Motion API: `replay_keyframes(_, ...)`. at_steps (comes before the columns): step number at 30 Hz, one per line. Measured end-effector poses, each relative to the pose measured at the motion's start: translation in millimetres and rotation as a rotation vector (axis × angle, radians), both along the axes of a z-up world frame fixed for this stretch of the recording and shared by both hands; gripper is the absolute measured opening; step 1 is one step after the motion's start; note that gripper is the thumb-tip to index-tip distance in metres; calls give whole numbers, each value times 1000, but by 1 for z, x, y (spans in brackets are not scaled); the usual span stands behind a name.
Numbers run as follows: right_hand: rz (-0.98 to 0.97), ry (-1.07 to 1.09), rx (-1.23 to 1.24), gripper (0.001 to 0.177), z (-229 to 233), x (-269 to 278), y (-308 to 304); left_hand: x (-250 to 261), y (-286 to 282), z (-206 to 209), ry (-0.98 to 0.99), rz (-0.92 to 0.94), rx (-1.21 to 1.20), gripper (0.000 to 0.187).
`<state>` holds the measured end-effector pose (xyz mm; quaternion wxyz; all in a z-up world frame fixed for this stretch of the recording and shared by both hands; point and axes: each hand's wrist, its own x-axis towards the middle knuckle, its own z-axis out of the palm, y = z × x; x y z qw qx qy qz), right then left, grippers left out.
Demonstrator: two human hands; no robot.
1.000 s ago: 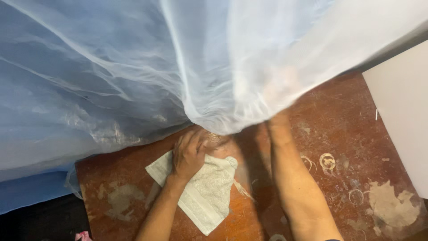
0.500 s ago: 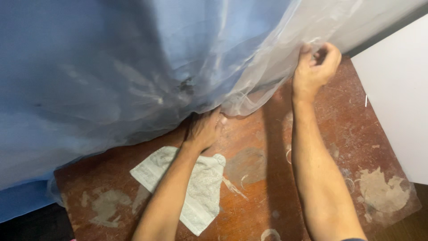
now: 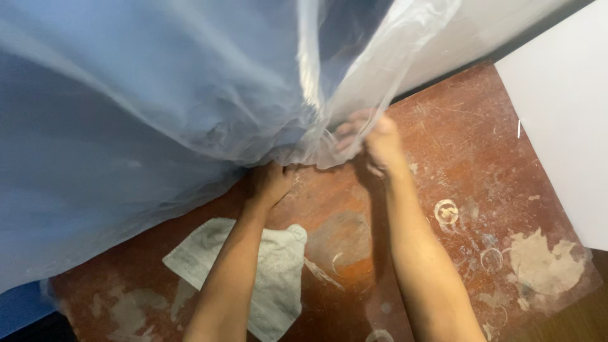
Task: The person lifts a mosquito net, wipes a wooden table with a cloth, retrieves a pack of wet wipes, and uses a wipe to clean the table surface. The person then switches back to the cloth to continue wiping the table.
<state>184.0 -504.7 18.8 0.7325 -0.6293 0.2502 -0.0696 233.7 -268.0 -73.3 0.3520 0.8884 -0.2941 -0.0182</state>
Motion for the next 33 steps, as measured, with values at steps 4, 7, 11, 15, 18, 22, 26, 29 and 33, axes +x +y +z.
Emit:
replay_keyframes(4,216,57,-491,14,-46,24,42,-18,25,-43,146,98,46,48)
replay_keyframes(7,221,27,-581,12,-80,38,74,-19,44,-38,256,110,46,49)
replay_keyframes(11,75,-69,-762,9,-79,27,75,-5,67,-12,323,146,24,51)
replay_keyframes(15,7,-88,-1067,9,-39,23,40,22,77,-13,364,187,21,52)
replay_keyframes(18,100,32,-1071,9,-23,27,38,33,73,-11,397,204,43,54)
replay_keyframes(22,-12,147,-672,19,-31,16,32,46,71,-8,412,204,32,55)
replay_keyframes(26,-181,-90,-650,32,-37,-11,32,62,76,-17,432,181,17,57)
replay_keyframes(29,87,293,-498,42,-13,-22,45,54,63,-37,422,155,19,59)
replay_keyframes(33,403,28,-494,64,-8,-10,62,25,66,-55,406,113,61,60)
